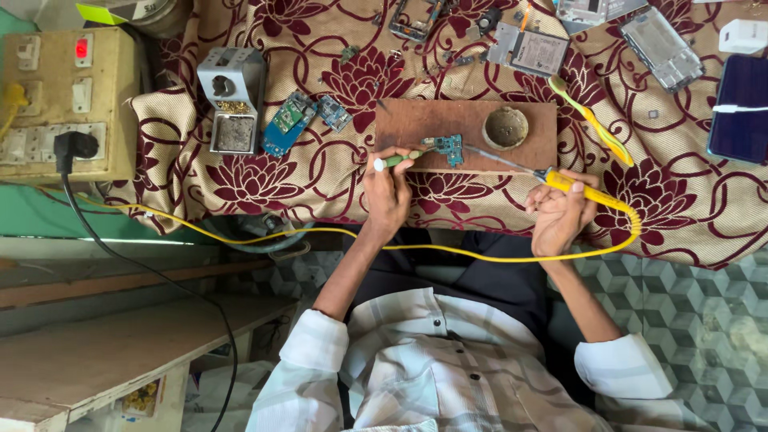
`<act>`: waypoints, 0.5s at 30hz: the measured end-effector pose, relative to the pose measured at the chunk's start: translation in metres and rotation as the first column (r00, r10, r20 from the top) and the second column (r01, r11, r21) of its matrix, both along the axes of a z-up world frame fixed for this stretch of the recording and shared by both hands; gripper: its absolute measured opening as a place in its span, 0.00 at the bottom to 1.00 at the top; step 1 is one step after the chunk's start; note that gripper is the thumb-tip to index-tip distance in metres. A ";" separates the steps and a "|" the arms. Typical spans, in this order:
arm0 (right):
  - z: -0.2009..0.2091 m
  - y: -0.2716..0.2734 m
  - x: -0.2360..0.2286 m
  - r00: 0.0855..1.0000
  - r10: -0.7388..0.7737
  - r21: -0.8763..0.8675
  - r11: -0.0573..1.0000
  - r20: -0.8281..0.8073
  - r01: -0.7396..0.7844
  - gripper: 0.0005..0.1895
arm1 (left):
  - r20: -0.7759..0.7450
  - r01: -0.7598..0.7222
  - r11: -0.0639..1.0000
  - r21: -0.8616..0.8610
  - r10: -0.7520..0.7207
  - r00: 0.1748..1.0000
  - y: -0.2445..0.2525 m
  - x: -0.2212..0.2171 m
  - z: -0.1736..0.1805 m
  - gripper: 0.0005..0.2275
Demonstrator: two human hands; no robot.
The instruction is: The person uses a soldering iron and tweezers to solder components onto a small blue circuit board. They repeatedly apply heat and solder to specific points on the board while holding it steady on a wooden work surface.
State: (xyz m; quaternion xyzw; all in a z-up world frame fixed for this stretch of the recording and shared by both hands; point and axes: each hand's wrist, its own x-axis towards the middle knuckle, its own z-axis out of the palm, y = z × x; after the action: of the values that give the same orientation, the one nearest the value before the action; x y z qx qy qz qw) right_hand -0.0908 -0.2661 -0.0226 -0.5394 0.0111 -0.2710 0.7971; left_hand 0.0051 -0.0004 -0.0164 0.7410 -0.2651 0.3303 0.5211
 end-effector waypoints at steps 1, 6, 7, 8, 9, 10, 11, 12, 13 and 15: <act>0.001 -0.003 0.001 1.000 0.004 0.014 1.000 -0.002 -0.004 0.15 | 0.007 0.015 1.000 -0.007 -0.015 1.000 0.000 0.000 0.000 0.33; 0.002 0.000 -0.001 0.998 0.049 -0.057 0.997 -0.028 -0.051 0.16 | -0.043 -0.043 0.997 0.060 0.046 0.998 0.005 -0.004 -0.002 0.23; 0.003 0.001 -0.001 0.999 0.044 -0.062 0.997 -0.032 -0.046 0.16 | -0.027 -0.009 1.000 0.017 0.010 1.000 0.004 -0.002 -0.003 0.22; 0.003 0.002 -0.001 0.999 0.039 -0.067 0.997 -0.036 -0.041 0.16 | -0.008 0.025 0.999 -0.025 -0.025 1.000 0.003 -0.001 -0.003 0.21; 0.003 0.002 -0.001 0.999 0.040 -0.078 0.996 -0.035 -0.043 0.16 | -0.041 0.020 0.999 -0.028 -0.021 0.999 0.002 -0.001 -0.003 0.19; 0.004 0.001 -0.001 0.999 0.041 -0.090 0.995 -0.034 -0.044 0.16 | -0.074 0.015 0.999 -0.032 -0.018 0.997 0.000 -0.001 -0.003 0.17; 0.004 0.001 -0.001 0.999 0.044 -0.100 0.994 -0.032 -0.047 0.16 | -0.107 0.009 0.999 -0.034 -0.012 0.994 0.000 -0.001 -0.003 0.15; 0.003 0.004 -0.002 0.999 0.041 -0.103 0.994 -0.033 -0.044 0.15 | -0.113 -0.003 1.000 -0.012 0.002 0.994 0.001 -0.004 -0.002 0.15; 0.003 0.005 -0.002 0.999 0.037 -0.110 0.993 -0.030 -0.040 0.15 | -0.116 -0.014 1.000 0.006 0.015 0.993 0.002 -0.004 -0.001 0.15; 0.004 0.006 0.000 1.000 0.020 -0.110 0.994 -0.022 -0.022 0.15 | -0.078 -0.023 0.999 0.041 0.026 0.997 0.003 -0.003 0.001 0.17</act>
State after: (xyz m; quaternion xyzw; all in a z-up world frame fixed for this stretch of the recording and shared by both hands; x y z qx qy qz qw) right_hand -0.0909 -0.2599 -0.0187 -0.5855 -0.0012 -0.2570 0.7688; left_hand 0.0018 0.0026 -0.0152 0.7668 -0.2421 0.3020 0.5120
